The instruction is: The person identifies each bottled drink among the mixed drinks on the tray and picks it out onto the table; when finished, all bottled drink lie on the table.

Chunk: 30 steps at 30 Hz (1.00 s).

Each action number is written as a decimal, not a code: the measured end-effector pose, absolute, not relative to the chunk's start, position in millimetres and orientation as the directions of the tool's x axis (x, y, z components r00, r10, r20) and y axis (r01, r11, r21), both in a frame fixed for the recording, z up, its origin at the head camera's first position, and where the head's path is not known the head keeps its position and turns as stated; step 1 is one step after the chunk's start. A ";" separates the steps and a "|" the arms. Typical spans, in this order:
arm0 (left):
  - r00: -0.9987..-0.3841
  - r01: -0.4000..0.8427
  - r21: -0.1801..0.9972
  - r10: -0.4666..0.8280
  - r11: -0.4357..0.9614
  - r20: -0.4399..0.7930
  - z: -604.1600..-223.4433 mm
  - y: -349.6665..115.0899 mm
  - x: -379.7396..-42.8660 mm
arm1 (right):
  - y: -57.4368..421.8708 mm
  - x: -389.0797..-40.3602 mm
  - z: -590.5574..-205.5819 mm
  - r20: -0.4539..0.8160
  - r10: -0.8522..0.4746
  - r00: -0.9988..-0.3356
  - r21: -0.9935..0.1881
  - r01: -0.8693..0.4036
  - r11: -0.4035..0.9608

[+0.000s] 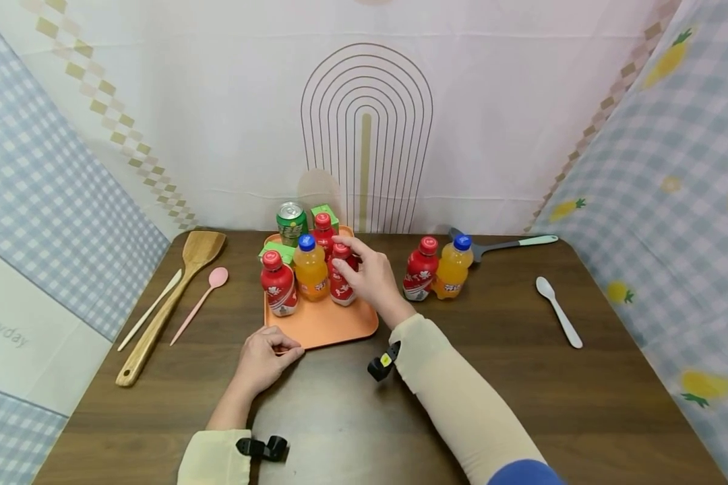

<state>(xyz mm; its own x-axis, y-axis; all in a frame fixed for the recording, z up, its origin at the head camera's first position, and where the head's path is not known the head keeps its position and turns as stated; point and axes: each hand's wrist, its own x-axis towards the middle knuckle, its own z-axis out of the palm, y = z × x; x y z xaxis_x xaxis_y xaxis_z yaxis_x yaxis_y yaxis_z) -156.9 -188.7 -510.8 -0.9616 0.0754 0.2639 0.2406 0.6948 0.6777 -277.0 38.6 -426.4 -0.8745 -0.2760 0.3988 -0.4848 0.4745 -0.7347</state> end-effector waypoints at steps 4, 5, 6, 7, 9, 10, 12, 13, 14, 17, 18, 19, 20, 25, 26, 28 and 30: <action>-0.961 0.244 0.680 0.079 0.692 0.265 -511.7 -190.4 -157.5 | 38.0 -267.5 -424.0 0.397 -0.269 -0.877 -0.729 -0.480 0.488; -0.961 0.243 0.682 0.077 0.690 0.265 -511.8 -190.6 -157.5 | 38.1 -265.5 -423.4 0.394 -0.270 -0.878 -0.730 -0.478 0.488; -0.962 0.241 0.685 0.074 0.688 0.264 -511.6 -190.6 -157.5 | 38.3 -263.4 -422.7 0.390 -0.271 -0.880 -0.732 -0.475 0.488; -0.962 0.239 0.685 0.073 0.688 0.262 -511.8 -190.7 -157.4 | 38.6 -261.7 -422.4 0.387 -0.273 -0.880 -0.730 -0.474 0.493; -0.964 0.234 0.684 0.071 0.691 0.257 -511.9 -190.6 -157.2 | 39.5 -257.8 -421.8 0.379 -0.272 -0.884 -0.729 -0.467 0.501; -0.964 0.232 0.683 0.072 0.692 0.255 -511.8 -190.3 -157.2 | 40.0 -255.8 -421.6 0.376 -0.271 -0.886 -0.729 -0.463 0.505; -0.966 0.229 0.681 0.073 0.696 0.250 -511.9 -189.9 -157.3 | 41.2 -251.8 -421.6 0.373 -0.267 -0.888 -0.726 -0.459 0.512; -0.966 0.227 0.680 0.074 0.697 0.247 -512.0 -189.7 -157.5 | 41.7 -249.9 -421.7 0.377 -0.265 -0.888 -0.723 -0.461 0.515; -0.967 0.225 0.679 0.074 0.699 0.244 -512.0 -189.4 -157.8 | 42.3 -248.1 -422.0 0.380 -0.261 -0.887 -0.722 -0.462 0.516; -0.968 0.222 0.679 0.074 0.700 0.239 -512.0 -188.8 -158.5 | 43.2 -243.1 -422.9 0.401 -0.248 -0.882 -0.709 -0.470 0.526; -0.969 0.219 0.681 0.073 0.699 0.237 -512.0 -188.7 -158.6 | 43.4 -241.6 -423.2 0.410 -0.243 -0.879 -0.702 -0.474 0.531; -0.969 0.219 0.682 0.073 0.698 0.237 -512.1 -188.7 -158.7 | 43.5 -240.3 -423.7 0.419 -0.237 -0.876 -0.693 -0.478 0.540; -0.969 0.219 0.683 0.073 0.697 0.236 -512.3 -188.7 -158.7 | 43.6 -239.3 -424.3 0.430 -0.232 -0.873 -0.681 -0.482 0.551; -0.969 0.219 0.681 0.073 0.698 0.237 -512.4 -188.9 -157.9 | 43.1 -236.4 -426.9 0.493 -0.215 -0.843 -0.619 -0.513 0.594; -0.968 0.221 0.680 0.073 0.699 0.239 -512.2 -188.9 -157.8 | 43.0 -236.2 -427.4 0.505 -0.213 -0.836 -0.609 -0.521 0.599; -0.967 0.223 0.679 0.073 0.700 0.242 -511.8 -188.9 -157.7 | 42.5 -235.6 -428.5 0.522 -0.210 -0.826 -0.593 -0.529 0.606; -0.967 0.225 0.679 0.073 0.699 0.246 -511.3 -188.7 -157.6 | 42.1 -234.8 -430.1 0.531 -0.205 -0.822 -0.587 -0.532 0.611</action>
<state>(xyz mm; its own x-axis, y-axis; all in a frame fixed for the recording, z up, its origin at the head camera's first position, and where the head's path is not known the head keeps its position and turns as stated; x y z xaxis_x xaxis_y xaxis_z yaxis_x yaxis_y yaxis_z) -157.6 -188.7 -511.3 -0.9665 0.0725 0.2461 0.2253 0.6989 0.6789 -234.8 42.1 -430.1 -0.8219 -0.2051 0.5314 -0.5316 0.6110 -0.5865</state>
